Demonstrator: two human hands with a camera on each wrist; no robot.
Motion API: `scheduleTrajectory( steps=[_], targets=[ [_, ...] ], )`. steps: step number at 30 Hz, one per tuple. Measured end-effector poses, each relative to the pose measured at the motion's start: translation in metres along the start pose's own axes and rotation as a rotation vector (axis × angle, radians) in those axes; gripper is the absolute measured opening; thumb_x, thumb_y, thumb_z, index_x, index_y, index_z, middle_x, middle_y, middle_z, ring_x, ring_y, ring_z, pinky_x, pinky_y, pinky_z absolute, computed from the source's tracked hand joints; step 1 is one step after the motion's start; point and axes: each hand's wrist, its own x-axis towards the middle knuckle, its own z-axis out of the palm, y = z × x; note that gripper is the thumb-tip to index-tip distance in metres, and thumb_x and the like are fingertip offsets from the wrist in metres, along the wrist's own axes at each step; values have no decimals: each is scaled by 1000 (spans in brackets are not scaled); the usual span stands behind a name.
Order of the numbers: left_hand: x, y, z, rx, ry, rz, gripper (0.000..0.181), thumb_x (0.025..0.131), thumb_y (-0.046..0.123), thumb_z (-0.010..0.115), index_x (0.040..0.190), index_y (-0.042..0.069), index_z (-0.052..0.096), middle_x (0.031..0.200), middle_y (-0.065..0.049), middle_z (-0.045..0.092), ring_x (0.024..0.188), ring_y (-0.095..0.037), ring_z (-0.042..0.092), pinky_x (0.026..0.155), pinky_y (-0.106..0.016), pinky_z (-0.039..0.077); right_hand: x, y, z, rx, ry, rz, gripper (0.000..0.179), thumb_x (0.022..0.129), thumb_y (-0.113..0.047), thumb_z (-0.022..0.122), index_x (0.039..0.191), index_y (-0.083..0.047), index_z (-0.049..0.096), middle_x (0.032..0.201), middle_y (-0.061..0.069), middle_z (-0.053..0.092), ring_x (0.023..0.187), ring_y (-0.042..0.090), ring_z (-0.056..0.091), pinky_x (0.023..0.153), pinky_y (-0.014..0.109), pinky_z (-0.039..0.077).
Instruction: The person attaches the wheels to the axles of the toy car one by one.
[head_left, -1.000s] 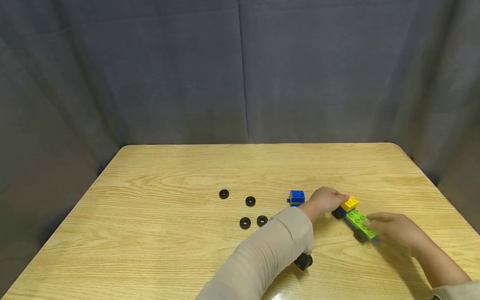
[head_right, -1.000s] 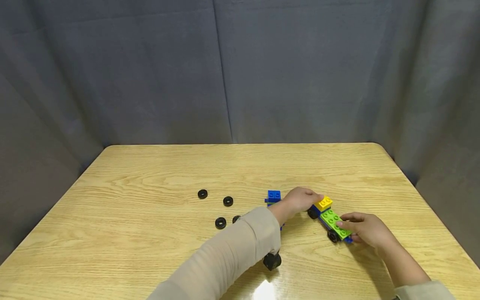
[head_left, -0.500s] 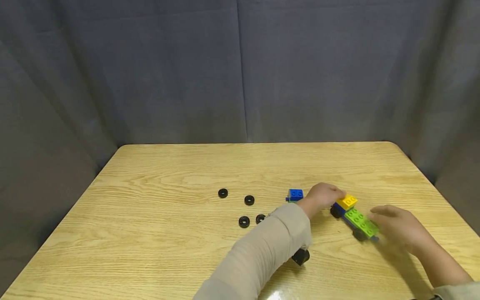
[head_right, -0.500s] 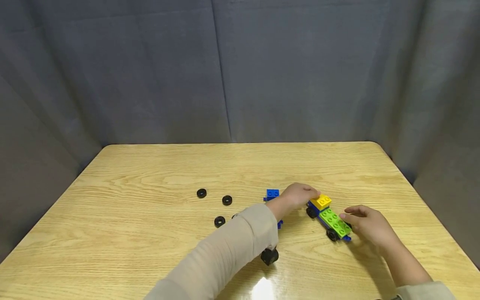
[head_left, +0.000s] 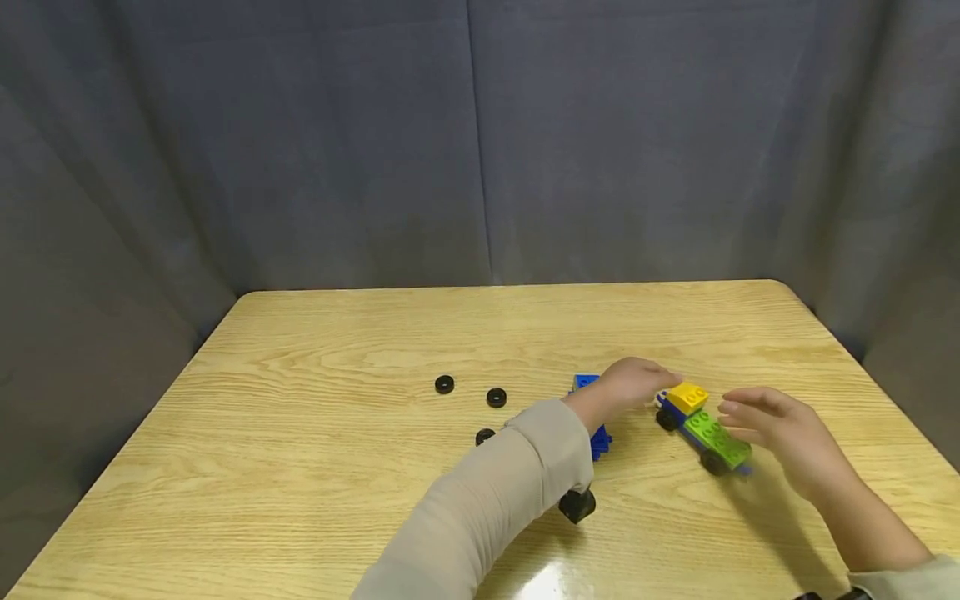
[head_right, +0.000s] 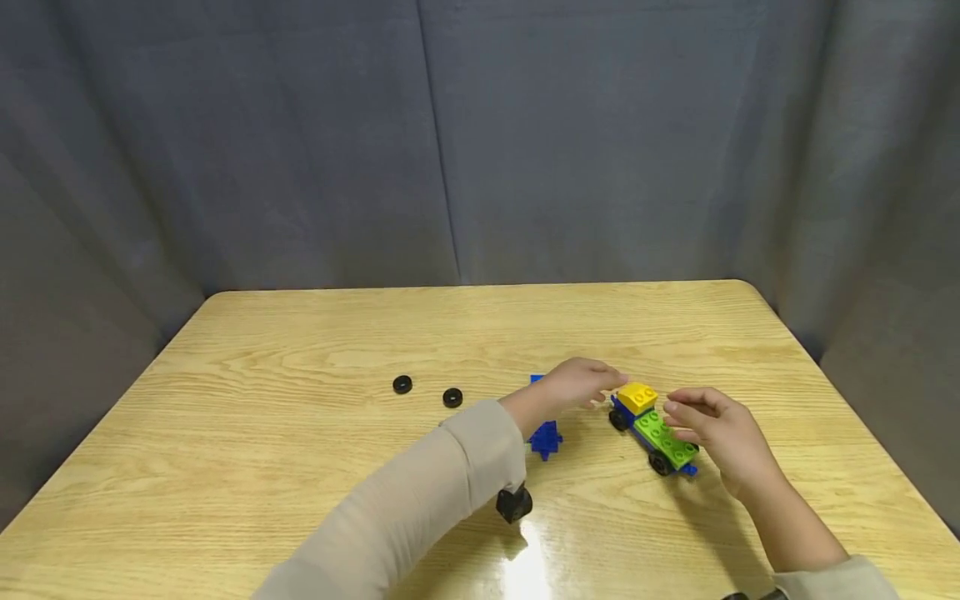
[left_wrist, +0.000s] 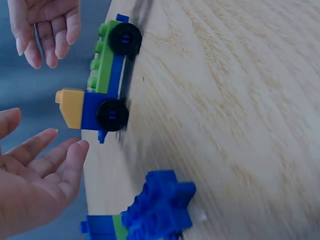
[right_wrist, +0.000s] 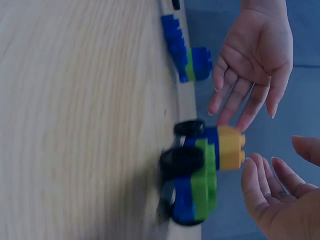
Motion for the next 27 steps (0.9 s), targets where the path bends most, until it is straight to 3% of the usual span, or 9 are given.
scheduleTrajectory(
  steps=[2, 8, 11, 16, 21, 27],
  targets=[
    [-5, -1, -5, -42, -25, 22, 37, 85, 37, 52, 115, 16, 56, 110, 2, 55, 96, -17, 53, 77, -30, 45, 0, -4, 5, 1, -1, -16, 50, 91, -31, 43, 119, 10, 36, 104, -3, 52, 87, 6, 55, 77, 30, 45],
    [-22, -3, -22, -99, -91, 93, 36, 86, 33, 51, 115, 11, 55, 108, -1, 56, 96, -19, 54, 76, -29, 45, -2, -16, 21, 2, -52, -4, 54, 90, -34, 44, 121, 10, 34, 116, 20, 42, 92, 18, 54, 82, 49, 38],
    [-30, -6, -33, -100, -87, 101, 37, 86, 33, 51, 116, 11, 54, 109, -1, 56, 96, -18, 54, 76, -29, 45, -1, -20, 30, 21, -79, -18, 53, 90, -32, 44, 120, 11, 34, 116, 23, 41, 92, 21, 53, 81, 44, 41],
    [-40, -15, -52, -120, -69, 94, 38, 87, 32, 49, 119, 11, 51, 112, -3, 54, 99, -20, 53, 81, -31, 44, 5, -26, 47, 123, -134, -55, 48, 90, -20, 46, 117, 17, 32, 107, 21, 48, 89, 16, 55, 75, 28, 47],
    [-52, -28, -70, -124, -48, 102, 40, 88, 33, 48, 120, 8, 50, 111, -6, 54, 99, -21, 52, 81, -31, 43, 9, -30, 63, 133, -172, -35, 47, 90, -18, 46, 117, 17, 33, 110, 25, 46, 87, 14, 54, 75, 27, 46],
    [-67, -45, -90, -129, -28, 107, 40, 89, 31, 48, 121, 7, 49, 111, -8, 55, 99, -22, 53, 80, -32, 44, 15, -31, 78, 135, -196, -40, 43, 90, -15, 45, 116, 18, 33, 109, 28, 46, 88, 22, 54, 75, 31, 47]
  ],
)
